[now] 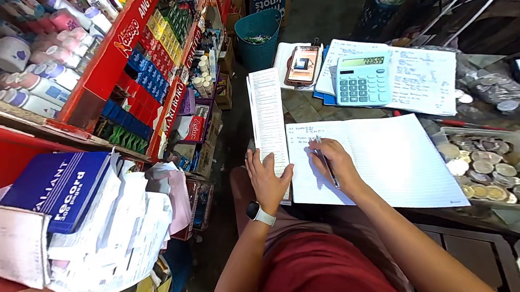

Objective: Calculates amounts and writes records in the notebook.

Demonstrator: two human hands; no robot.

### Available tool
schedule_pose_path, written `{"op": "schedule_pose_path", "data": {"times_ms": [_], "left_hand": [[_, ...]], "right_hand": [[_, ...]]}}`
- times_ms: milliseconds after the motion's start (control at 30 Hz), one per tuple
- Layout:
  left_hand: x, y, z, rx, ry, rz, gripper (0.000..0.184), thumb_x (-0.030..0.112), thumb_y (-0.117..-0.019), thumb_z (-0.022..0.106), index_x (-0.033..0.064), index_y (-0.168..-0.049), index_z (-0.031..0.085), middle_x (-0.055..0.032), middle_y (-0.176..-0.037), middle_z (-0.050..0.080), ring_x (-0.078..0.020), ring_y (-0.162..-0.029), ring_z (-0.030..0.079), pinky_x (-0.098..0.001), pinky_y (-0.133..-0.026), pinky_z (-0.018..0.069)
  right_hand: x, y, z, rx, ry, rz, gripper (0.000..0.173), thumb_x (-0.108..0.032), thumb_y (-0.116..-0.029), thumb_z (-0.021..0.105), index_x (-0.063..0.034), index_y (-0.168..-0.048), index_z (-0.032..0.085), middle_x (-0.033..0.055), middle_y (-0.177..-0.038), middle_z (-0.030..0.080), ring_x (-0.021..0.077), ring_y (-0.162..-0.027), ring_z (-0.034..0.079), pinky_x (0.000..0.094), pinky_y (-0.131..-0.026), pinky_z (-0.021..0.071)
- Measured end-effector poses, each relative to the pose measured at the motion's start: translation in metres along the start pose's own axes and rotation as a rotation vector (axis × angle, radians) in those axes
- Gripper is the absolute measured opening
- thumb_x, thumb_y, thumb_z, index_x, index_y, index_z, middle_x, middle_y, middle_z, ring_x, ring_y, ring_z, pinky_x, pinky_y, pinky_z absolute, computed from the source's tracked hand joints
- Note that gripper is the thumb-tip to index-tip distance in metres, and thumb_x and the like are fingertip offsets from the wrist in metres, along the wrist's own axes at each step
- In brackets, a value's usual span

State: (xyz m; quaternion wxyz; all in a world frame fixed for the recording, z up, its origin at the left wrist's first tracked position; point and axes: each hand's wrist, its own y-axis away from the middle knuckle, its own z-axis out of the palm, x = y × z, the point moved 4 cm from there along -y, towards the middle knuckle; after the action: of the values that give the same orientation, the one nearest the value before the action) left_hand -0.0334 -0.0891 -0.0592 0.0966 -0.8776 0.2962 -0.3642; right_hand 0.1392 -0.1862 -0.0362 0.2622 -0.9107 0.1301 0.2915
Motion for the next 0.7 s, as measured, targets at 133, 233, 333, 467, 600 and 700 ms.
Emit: {"op": "schedule_pose_path", "data": {"times_ms": [133, 233, 333, 467, 600, 700], "left_hand": [[0.002, -0.002, -0.002, -0.003, 0.001, 0.002, 0.054, 0.05, -0.0838, 0.074, 0.0069, -0.116, 0.075, -0.0294, -0.143, 0.054, -0.054, -0.142, 0.038, -0.0631, -0.118, 0.0297], [0.003, -0.002, -0.004, 0.002, 0.005, 0.013, 0.053, 0.049, -0.0831, 0.075, 0.0059, -0.115, 0.075, -0.0311, -0.141, 0.054, -0.0556, -0.14, 0.039, -0.0643, -0.117, 0.0306], [0.002, -0.002, -0.004, 0.0, 0.023, 0.014, 0.051, 0.045, -0.0827, 0.075, 0.0057, -0.115, 0.075, -0.0313, -0.142, 0.054, -0.0558, -0.141, 0.038, -0.065, -0.117, 0.0296], [0.0, -0.002, -0.006, -0.018, 0.042, 0.021, 0.043, 0.04, -0.0879, 0.07, 0.0074, -0.116, 0.075, -0.0304, -0.143, 0.053, -0.0548, -0.142, 0.038, -0.0636, -0.117, 0.0308], [-0.009, -0.004, -0.017, -0.116, 0.162, -0.008, 0.034, 0.014, -0.0965, 0.053, -0.0017, -0.124, 0.068, -0.0265, -0.146, 0.053, -0.0475, -0.146, 0.037, -0.0584, -0.12, 0.0289], [-0.022, -0.005, -0.024, -0.11, 0.274, -0.031, 0.043, 0.004, -0.096, 0.047, -0.009, -0.136, 0.055, -0.0261, -0.144, 0.055, -0.0412, -0.143, 0.044, -0.0541, -0.12, 0.0329]], "right_hand": [[-0.013, -0.006, 0.002, -0.022, 0.002, -0.027, 0.027, -0.012, -0.0966, 0.055, 0.0021, -0.111, 0.073, 0.0193, -0.115, 0.073, 0.0445, -0.119, 0.064, 0.0552, -0.106, 0.0465], [-0.028, -0.016, 0.012, -0.065, -0.057, -0.112, 0.026, -0.01, -0.0992, 0.051, -0.0011, -0.108, 0.074, 0.0153, -0.112, 0.075, 0.0431, -0.123, 0.061, 0.0559, -0.106, 0.0454], [-0.037, -0.03, 0.023, -0.104, -0.105, -0.171, 0.023, -0.01, -0.0995, 0.054, -0.0028, -0.107, 0.075, 0.013, -0.111, 0.076, 0.0408, -0.124, 0.062, 0.0546, -0.106, 0.0454], [-0.031, -0.043, 0.04, -0.244, -0.093, -0.172, 0.025, -0.023, -0.0989, 0.062, -0.0059, -0.113, 0.073, 0.0118, -0.119, 0.074, 0.039, -0.129, 0.058, 0.0562, -0.109, 0.0423], [-0.023, -0.046, 0.045, -0.282, -0.094, -0.179, 0.025, -0.023, -0.0969, 0.064, -0.0055, -0.112, 0.073, 0.0125, -0.125, 0.072, 0.0384, -0.131, 0.058, 0.0585, -0.111, 0.0398], [-0.023, -0.045, 0.044, -0.287, -0.109, -0.164, 0.025, -0.023, -0.097, 0.064, -0.0051, -0.113, 0.073, 0.013, -0.128, 0.071, 0.039, -0.131, 0.058, 0.0598, -0.111, 0.0389]]}}
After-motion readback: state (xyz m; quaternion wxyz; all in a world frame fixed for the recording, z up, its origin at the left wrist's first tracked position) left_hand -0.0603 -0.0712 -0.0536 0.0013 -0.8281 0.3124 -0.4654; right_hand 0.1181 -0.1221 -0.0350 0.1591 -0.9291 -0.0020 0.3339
